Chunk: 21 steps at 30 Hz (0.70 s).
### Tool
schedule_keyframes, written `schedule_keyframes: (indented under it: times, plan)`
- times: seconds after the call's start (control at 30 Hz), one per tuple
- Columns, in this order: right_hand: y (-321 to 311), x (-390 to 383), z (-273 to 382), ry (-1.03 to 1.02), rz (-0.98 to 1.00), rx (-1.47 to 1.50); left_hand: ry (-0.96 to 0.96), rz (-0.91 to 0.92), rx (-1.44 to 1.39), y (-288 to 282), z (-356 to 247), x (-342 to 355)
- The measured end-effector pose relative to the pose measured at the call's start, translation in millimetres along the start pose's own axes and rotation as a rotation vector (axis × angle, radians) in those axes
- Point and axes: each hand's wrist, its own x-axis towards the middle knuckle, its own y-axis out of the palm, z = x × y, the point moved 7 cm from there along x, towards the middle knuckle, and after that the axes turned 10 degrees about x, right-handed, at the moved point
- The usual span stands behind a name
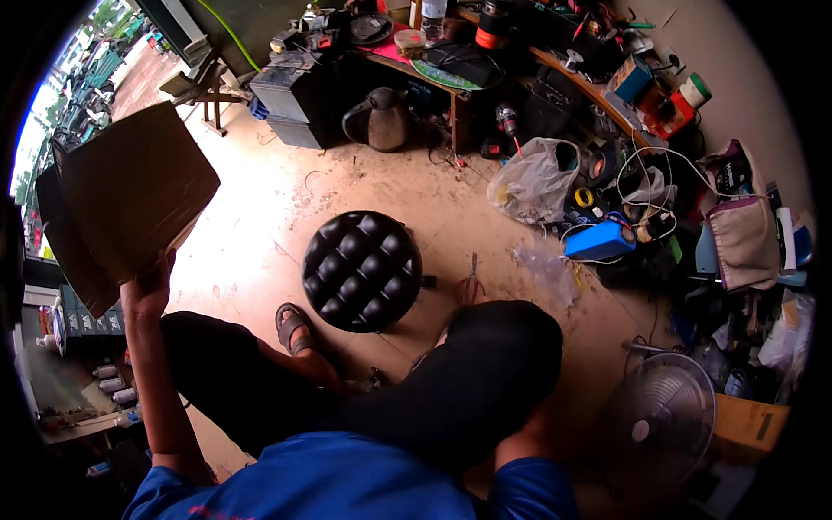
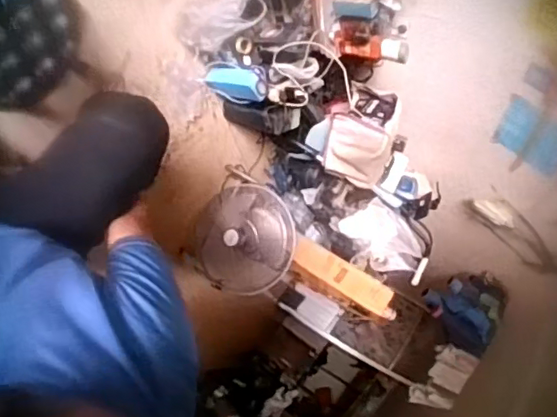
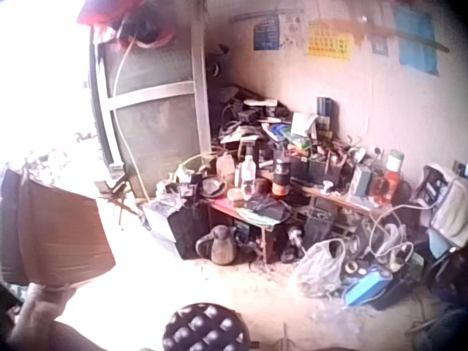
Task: The person removes the wheels from an office chair base, removes a cloth cover from the chair seat, and then places the seat back onto the base.
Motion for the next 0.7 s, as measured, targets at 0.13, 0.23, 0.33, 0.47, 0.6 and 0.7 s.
schedule_keyframes:
  times: [0.13, 0.23, 0.33, 0.47, 0.6, 0.7]
  plan:
    - [41, 11, -20, -0.113, -0.074, 0.118, -0.095, -0.194, -0.1, -20, 4, 14]
    - [49, 31, -14, -0.065, -0.108, 0.092, -0.115, -0.246, -0.117, -12, 15, 16]
    - [45, 52, 9, 0.032, -0.122, 0.007, -0.111, -0.27, -0.086, -20, 17, 24]
    - [68, 70, 29, 0.086, -0.078, -0.058, 0.023, -0.232, -0.013, -26, 11, 18]
    - [54, 66, 27, 0.161, -0.079, -0.055, 0.004, -0.189, 0.002, 25, 33, 13]
    - [51, 60, 31, 0.186, -0.074, 0.013, 0.024, -0.186, -0.008, 21, 35, 19]
